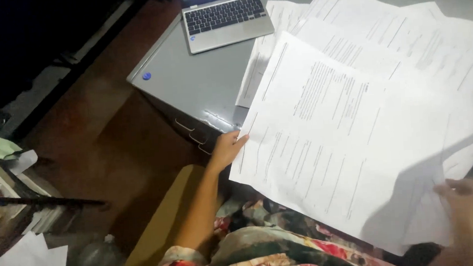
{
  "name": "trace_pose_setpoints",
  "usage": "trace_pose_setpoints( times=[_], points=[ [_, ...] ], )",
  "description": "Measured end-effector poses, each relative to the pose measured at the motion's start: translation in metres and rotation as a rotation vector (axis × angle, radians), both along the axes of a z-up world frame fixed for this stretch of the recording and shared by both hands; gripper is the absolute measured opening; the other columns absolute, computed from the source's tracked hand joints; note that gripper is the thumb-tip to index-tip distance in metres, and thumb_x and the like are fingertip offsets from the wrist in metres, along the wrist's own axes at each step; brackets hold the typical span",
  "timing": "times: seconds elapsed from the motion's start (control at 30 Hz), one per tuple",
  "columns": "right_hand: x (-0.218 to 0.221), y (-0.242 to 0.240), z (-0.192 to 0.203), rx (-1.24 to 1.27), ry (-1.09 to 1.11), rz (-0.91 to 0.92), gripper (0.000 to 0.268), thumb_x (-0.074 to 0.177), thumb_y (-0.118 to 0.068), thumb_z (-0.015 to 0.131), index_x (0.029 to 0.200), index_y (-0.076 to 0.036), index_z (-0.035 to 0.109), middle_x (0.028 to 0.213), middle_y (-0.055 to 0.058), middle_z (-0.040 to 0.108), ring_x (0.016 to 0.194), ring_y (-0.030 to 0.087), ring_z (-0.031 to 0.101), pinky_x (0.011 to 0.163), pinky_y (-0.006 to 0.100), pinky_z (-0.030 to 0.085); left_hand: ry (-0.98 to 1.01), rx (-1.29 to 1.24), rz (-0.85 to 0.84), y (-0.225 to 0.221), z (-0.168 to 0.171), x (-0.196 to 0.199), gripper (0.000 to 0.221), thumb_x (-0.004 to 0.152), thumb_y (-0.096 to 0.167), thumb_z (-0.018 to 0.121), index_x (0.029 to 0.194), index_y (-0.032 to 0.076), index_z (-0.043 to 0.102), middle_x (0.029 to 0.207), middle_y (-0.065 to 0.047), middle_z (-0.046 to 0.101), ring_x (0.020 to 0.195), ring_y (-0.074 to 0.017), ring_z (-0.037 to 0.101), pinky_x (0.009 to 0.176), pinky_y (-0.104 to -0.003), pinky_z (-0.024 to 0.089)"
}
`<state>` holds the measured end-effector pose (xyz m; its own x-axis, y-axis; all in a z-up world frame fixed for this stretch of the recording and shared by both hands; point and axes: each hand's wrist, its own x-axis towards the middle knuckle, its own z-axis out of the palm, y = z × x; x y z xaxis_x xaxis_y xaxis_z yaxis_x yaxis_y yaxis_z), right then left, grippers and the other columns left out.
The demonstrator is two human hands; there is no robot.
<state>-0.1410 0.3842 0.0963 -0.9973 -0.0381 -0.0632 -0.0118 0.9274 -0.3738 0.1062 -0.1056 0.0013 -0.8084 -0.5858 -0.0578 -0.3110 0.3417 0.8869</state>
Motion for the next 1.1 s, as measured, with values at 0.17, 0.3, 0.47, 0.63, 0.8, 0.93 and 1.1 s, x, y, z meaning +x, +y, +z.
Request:
trace_pose_setpoints(
  times=[0.17, 0.3, 0.47, 0.63, 0.8, 0.93, 1.1],
  points=[
    [0.017, -0.062, 0.061, -0.165, 0.222, 0.129, 0.045, 0.12, -0.013, 0.058, 0.08, -0.003, 0.037, 0.073, 0.01, 0.036, 0.065, 0.028, 0.037, 0.055, 0.049, 0.024, 0.071, 0.026, 0.157, 0.003, -0.025, -0.004, 0.035, 0.098, 0.033, 0.064, 0.074, 0.008, 0.059, 0.067, 0.008, 0.049, 0.065, -0.0064, 0.043, 0.057, -0.03, 0.033],
    [-0.006, -0.077, 0.042, -0.077, 0.619, 0.178, 0.019, 0.123, -0.02, 0.067, 0.135, -0.006, 0.071, 0.12, 0.018, 0.072, 0.1, 0.036, 0.067, 0.074, 0.047, 0.045, 0.115, 0.11, 0.345, 0.057, -0.062, -0.026, 0.028, 0.094, 0.034, 0.06, 0.102, 0.01, 0.071, 0.089, -0.01, 0.078, 0.079, -0.0182, 0.069, 0.071, -0.037, 0.051],
    [0.033, -0.129, 0.061, 0.157, 1.185, 0.529, 0.012, 0.122, -0.001, 0.079, 0.118, -0.012, 0.082, 0.109, 0.0, 0.086, 0.066, 0.006, 0.063, 0.048, 0.021, 0.043, 0.111, 0.348, 0.211, 0.181, -0.058, -0.051, 0.028, 0.094, 0.034, 0.06, 0.107, 0.011, 0.067, 0.092, -0.006, 0.077, 0.079, -0.017, 0.069, 0.07, -0.036, 0.052],
    [0.086, -0.158, 0.04, -0.168, 0.797, 0.851, 0.024, 0.099, 0.019, 0.068, 0.115, 0.002, 0.074, 0.104, 0.019, 0.079, 0.1, 0.03, 0.077, 0.081, 0.034, 0.069, 0.263, 1.186, -0.266, 0.255, -0.082, -0.073, 0.028, 0.104, 0.009, 0.061, 0.129, 0.002, 0.052, 0.117, -0.023, 0.066, 0.101, -0.0339, 0.072, 0.081, -0.04, 0.065],
    [0.107, -0.117, -0.044, -0.092, 0.633, 0.77, 0.049, 0.089, 0.014, 0.055, 0.132, -0.008, 0.067, 0.12, 0.015, 0.075, 0.124, 0.03, 0.068, 0.115, 0.048, 0.05, 0.108, 1.115, -0.059, 0.226, -0.044, -0.089, 0.032, 0.1, 0.019, 0.063, 0.126, 0.004, 0.054, 0.118, -0.014, 0.066, 0.105, -0.0238, 0.069, 0.084, -0.039, 0.065],
    [0.118, -0.093, -0.069, -0.085, 0.531, 0.725, 0.053, 0.089, 0.011, 0.046, 0.136, -0.007, 0.064, 0.119, 0.016, 0.074, 0.134, 0.034, 0.062, 0.121, 0.056, 0.04, 0.05, 1.166, 0.08, 0.195, -0.035, -0.091, 0.053, 0.098, 0.036, 0.063, 0.131, -0.001, 0.046, 0.134, -0.024, 0.057, 0.11, -0.0405, 0.065, 0.075, -0.048, 0.067],
    [0.111, -0.077, -0.072, -0.119, 0.491, 0.697, 0.074, 0.073, 0.031, 0.051, 0.137, -0.005, 0.063, 0.13, 0.02, 0.07, 0.136, 0.036, 0.061, 0.127, 0.058, 0.038, 0.027, 1.124, 0.131, 0.174, -0.008, -0.083, 0.027, 0.104, 0.019, 0.054, 0.123, 0.0, 0.049, 0.116, -0.027, 0.066, 0.09, -0.0398, 0.075, 0.067, -0.038, 0.066]
  ],
)
